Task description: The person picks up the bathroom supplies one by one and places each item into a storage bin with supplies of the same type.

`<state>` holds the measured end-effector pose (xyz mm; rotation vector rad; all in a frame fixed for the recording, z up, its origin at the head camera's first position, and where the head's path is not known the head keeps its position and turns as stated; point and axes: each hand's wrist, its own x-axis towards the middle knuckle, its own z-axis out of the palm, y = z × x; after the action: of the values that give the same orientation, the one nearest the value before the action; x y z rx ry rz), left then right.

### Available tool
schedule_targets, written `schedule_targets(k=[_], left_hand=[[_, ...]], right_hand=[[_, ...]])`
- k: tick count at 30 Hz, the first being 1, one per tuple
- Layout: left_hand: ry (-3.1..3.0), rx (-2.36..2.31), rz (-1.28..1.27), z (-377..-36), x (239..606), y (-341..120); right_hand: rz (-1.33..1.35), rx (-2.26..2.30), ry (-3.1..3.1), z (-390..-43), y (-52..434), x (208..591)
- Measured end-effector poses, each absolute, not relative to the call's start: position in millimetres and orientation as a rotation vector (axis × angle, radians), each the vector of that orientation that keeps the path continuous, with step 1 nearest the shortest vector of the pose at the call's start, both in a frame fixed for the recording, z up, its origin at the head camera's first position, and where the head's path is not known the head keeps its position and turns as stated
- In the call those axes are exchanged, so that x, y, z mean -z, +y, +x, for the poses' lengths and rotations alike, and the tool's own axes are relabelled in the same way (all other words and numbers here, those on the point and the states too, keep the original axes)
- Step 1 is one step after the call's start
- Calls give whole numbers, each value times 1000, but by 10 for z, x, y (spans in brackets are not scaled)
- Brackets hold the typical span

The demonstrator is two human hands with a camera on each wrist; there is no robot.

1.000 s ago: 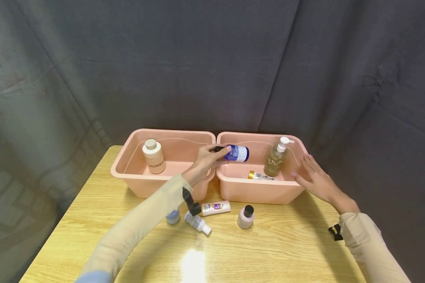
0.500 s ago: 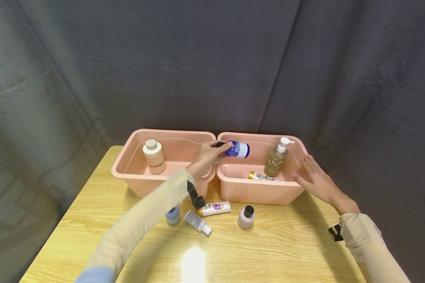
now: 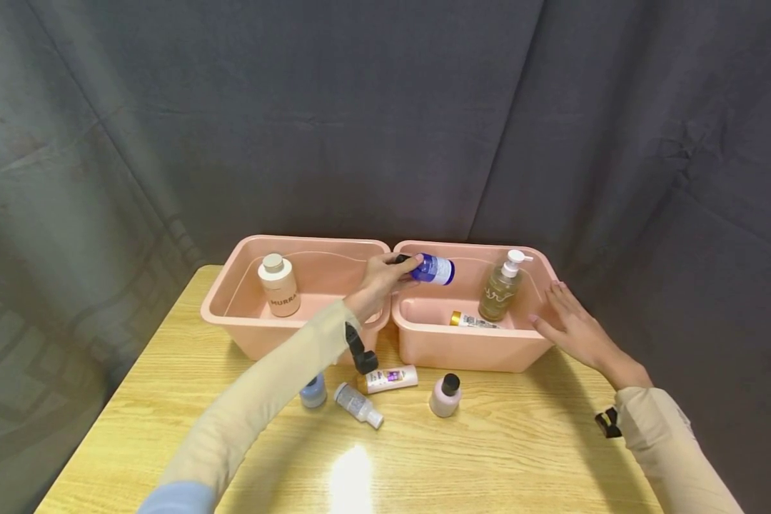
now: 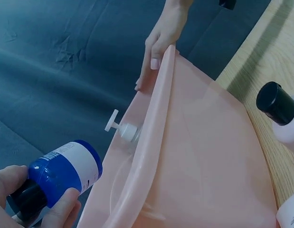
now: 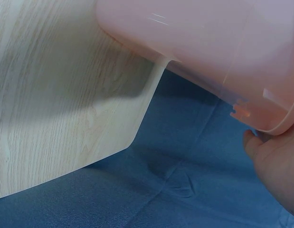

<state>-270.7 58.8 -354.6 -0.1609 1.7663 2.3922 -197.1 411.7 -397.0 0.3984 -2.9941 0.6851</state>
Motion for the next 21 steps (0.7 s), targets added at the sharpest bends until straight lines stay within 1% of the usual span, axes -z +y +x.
schedule_targets(k=[21], left_hand=[[1716,-2426,-235,-2906,3619,615]], right_hand=[[399,-677,-2990,-1968,4113,3976]])
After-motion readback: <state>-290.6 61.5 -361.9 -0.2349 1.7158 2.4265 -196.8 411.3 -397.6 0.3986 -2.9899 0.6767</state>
